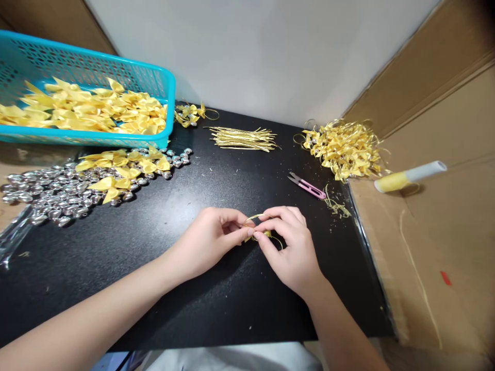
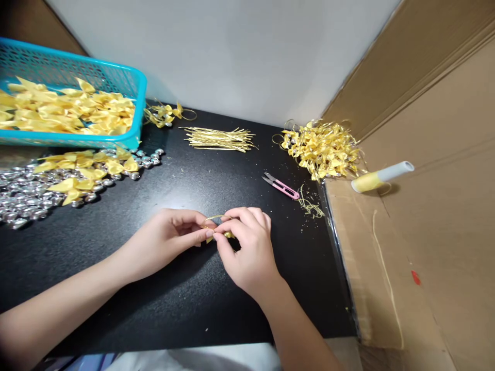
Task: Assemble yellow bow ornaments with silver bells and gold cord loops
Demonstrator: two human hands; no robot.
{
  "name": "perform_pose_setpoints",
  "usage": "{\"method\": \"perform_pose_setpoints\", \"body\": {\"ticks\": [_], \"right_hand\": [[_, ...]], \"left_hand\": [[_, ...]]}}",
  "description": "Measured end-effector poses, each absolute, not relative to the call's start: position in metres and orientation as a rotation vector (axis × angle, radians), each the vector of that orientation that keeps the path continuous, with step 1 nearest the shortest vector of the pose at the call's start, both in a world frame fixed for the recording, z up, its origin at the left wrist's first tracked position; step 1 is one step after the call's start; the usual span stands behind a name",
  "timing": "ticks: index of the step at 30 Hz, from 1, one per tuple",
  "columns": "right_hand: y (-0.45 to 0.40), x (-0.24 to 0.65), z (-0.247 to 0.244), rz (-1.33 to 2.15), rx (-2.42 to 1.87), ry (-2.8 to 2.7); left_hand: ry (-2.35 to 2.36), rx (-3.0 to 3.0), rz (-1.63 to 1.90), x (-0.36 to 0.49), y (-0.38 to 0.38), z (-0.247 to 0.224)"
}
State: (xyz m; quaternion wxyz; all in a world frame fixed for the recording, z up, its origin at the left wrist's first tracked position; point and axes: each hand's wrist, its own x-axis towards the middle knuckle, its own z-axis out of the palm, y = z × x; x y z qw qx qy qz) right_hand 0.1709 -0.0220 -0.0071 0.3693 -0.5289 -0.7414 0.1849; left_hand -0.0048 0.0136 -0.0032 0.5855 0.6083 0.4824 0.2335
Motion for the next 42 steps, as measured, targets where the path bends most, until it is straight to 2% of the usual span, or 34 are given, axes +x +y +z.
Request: {"method": "perform_pose_setpoints", "body": {"ticks": [18,42], "right_hand": [[-0.024,0.169,-0.005,0.606,-1.408,-1.711],[-0.027,0.163,-0.007,0.373,-1.38,-1.82]], "left_hand": [[1.124,1.397,0.598,-0.001,0.009,0.002],[1.043,1.184,0.667,0.005,0.007,-0.008]]}}
